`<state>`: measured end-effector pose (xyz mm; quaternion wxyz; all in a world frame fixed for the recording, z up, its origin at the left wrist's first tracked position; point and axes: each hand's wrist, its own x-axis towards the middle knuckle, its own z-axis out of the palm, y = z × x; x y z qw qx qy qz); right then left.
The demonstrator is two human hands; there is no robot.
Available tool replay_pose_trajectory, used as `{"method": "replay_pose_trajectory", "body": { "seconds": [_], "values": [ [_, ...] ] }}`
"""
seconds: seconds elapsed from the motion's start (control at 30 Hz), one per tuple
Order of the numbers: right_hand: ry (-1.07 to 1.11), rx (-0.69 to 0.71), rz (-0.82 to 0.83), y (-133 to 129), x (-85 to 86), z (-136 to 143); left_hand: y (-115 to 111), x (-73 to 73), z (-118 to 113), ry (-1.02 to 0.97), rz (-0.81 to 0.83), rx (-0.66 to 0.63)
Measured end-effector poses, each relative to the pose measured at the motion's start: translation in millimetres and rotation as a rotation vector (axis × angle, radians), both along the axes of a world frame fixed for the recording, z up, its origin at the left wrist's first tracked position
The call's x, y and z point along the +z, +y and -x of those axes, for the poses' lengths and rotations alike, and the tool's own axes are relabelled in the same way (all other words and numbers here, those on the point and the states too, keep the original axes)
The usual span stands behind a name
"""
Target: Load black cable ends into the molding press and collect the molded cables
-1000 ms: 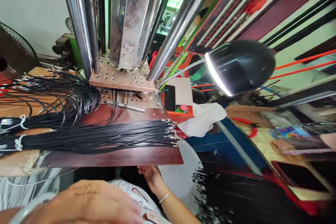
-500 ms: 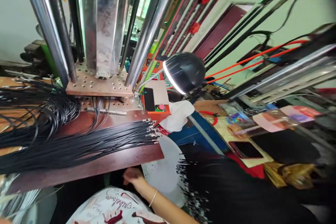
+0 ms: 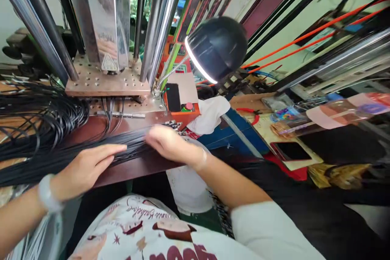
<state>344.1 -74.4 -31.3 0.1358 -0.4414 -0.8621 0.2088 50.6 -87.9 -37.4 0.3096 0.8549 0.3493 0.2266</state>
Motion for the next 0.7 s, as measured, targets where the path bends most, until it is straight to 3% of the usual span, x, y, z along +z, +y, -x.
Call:
{"method": "replay_pose_trajectory", "body": {
  "seconds": [0.07,0.17,0.23,0.3,0.4,0.57,0.7],
  "values": [
    [-0.191,-0.185,-0.162,54.3,-4.0,12.6,23.4,-12.6,-13.5,0.016,-0.028,-0.010],
    [-0.347,-0.069,-0.152,106.2,-21.3,19.6,55.6,-28.4,-22.7,0.166,-0.056,0.069],
    [-0.391,0.009,-0.166,114.2,-27.4,12.3,65.4,-30.7,-20.3,0.285,-0.069,0.102],
    [-0.407,-0.071,-0.237,102.1,-27.9,-0.2,67.0,-26.3,-16.8,0.365,-0.059,0.109],
    [-0.275,-0.244,-0.355,57.5,-28.2,-16.9,67.3,-15.1,-19.1,0.464,0.043,0.089],
    [0.199,-0.174,-0.535,-26.3,-49.9,-20.9,85.3,0.9,-30.3,0.627,0.349,0.070],
    [0.288,-0.200,-0.535,-50.3,-68.1,-15.2,100.7,24.0,-39.1,0.448,0.684,-0.013]
  ]
}}
